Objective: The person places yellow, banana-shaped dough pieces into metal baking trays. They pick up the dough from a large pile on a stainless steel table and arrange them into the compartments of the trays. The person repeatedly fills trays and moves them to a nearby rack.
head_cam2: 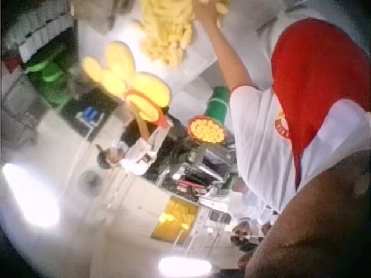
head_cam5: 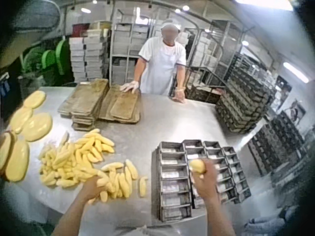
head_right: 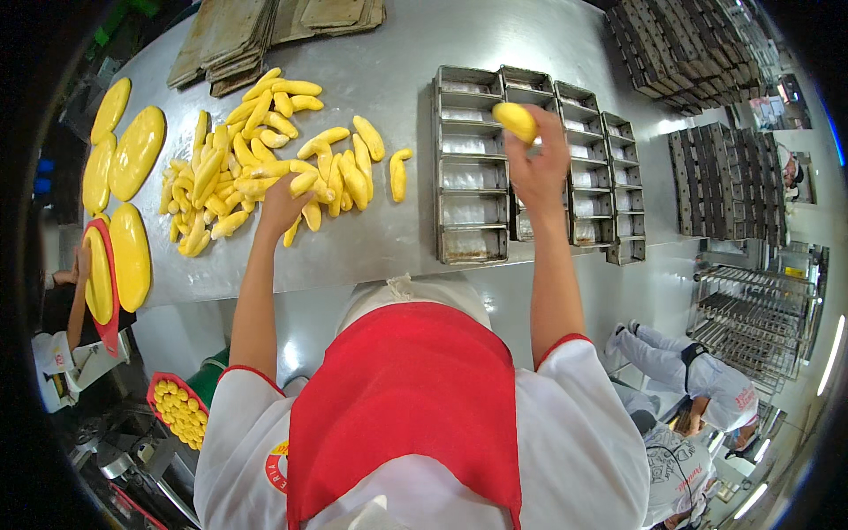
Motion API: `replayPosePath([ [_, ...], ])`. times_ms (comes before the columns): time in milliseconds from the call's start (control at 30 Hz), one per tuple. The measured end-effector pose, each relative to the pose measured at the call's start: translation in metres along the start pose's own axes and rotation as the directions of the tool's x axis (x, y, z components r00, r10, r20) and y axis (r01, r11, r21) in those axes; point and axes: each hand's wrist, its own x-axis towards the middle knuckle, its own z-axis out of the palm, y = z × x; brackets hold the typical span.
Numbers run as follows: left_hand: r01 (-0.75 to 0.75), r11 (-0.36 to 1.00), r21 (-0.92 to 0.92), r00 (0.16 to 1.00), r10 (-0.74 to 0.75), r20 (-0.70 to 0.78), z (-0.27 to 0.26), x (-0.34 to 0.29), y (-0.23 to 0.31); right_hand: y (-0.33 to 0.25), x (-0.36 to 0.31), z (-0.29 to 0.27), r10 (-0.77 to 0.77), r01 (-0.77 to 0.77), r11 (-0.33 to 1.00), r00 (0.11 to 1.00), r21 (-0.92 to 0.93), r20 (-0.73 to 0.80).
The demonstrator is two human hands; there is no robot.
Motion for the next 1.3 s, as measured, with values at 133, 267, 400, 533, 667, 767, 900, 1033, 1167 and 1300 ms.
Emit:
replayPosePath([
  [133,-0.120,0.992,-0.050,0.993,0.119,-0.013,0.007,-0.009,0.097,0.065,-0.038,0.062,0.017,0.138,0.895,0.940,-0.425,0.340],
  [267,-0.309,0.930,-0.201,0.948,0.317,0.010,0.043,-0.020,0.195,0.008,-0.054,0.071,-0.103,0.014,0.973,0.918,0.230,0.383],
  [400,-0.208,0.895,-0.394,0.978,0.194,-0.074,0.043,-0.031,0.272,0.014,-0.043,0.035,-0.063,-0.052,0.927,0.954,0.372,0.292],
  [533,0.053,0.886,-0.460,0.998,-0.060,-0.001,0.070,-0.021,0.258,0.089,-0.073,0.040,-0.072,0.151,0.978,0.896,-0.147,0.438],
  [667,0.180,0.702,-0.689,0.980,-0.187,0.065,0.132,-0.025,0.226,0.083,-0.092,0.028,0.040,-0.067,0.997,0.863,0.035,0.504],
  [767,0.188,0.373,-0.909,0.970,0.075,0.231,0.140,-0.032,0.254,0.053,-0.095,0.014,0.176,-0.448,0.749,0.845,0.489,0.505],
  [900,0.092,0.465,-0.881,0.990,0.054,0.132,0.097,-0.033,0.265,0.053,-0.089,-0.018,0.230,-0.433,0.699,0.890,0.569,0.394],
  [1033,0.191,0.641,-0.744,0.948,-0.317,-0.029,0.077,-0.044,0.189,0.099,-0.112,-0.004,0.011,0.053,0.995,0.784,-0.084,0.621],
  [1167,0.391,0.647,-0.655,0.844,-0.536,-0.026,0.085,-0.077,0.111,0.077,-0.115,0.035,-0.081,0.048,0.996,0.848,0.076,0.524],
  [1300,0.344,0.703,-0.622,0.846,-0.519,-0.120,0.100,-0.084,0.073,0.029,-0.086,0.124,0.190,-0.357,0.930,0.670,0.087,0.717],
])
